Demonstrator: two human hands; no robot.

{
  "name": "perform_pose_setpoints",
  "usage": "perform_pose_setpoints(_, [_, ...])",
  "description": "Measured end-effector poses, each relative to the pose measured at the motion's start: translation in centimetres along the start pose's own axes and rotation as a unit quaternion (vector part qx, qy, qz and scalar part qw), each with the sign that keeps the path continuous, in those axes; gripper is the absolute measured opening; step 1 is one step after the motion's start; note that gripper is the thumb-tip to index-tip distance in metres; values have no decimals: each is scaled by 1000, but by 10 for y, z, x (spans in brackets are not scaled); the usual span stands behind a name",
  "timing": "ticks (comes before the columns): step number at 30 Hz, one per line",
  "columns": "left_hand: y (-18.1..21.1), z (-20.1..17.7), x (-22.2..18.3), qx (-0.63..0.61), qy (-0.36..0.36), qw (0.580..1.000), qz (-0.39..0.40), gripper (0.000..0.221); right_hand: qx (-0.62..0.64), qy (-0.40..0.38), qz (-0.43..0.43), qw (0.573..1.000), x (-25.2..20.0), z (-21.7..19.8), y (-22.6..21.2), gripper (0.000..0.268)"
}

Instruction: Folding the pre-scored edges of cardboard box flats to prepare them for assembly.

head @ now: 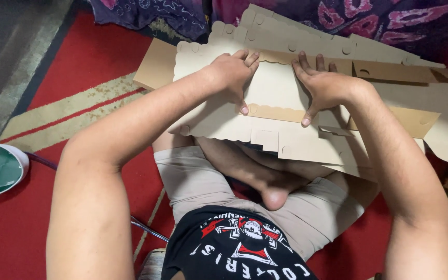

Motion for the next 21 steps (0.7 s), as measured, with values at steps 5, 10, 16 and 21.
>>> perform_pose_setpoints(5, [2, -1, 3, 4, -2, 1000, -11, 150, -13, 19, -22, 999, 5, 4, 6, 161])
perform_pose_setpoints(10, [1, 4, 5, -1, 21, 1000, -2, 148, 8, 40, -66, 997, 8, 2, 3, 154])
perform_pose_setpoints(16, [0, 2, 4, 0, 18, 1000, 4, 145, -9, 32, -59, 998, 13, -1, -3, 154])
perform_pose_setpoints(21, [-1, 8, 6, -4, 22, 1000, 7, 146, -20, 42, -103, 994, 29, 5, 1, 156])
Point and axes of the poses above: each hand's wrist, its own x-axis towards the middle knuckle, its own z-axis out of the palm, y = z × x, the point moved 1 cm from there along x, towards the middle knuckle, and after that the axes turned 15 degrees about -z, right-handed, at the moved point
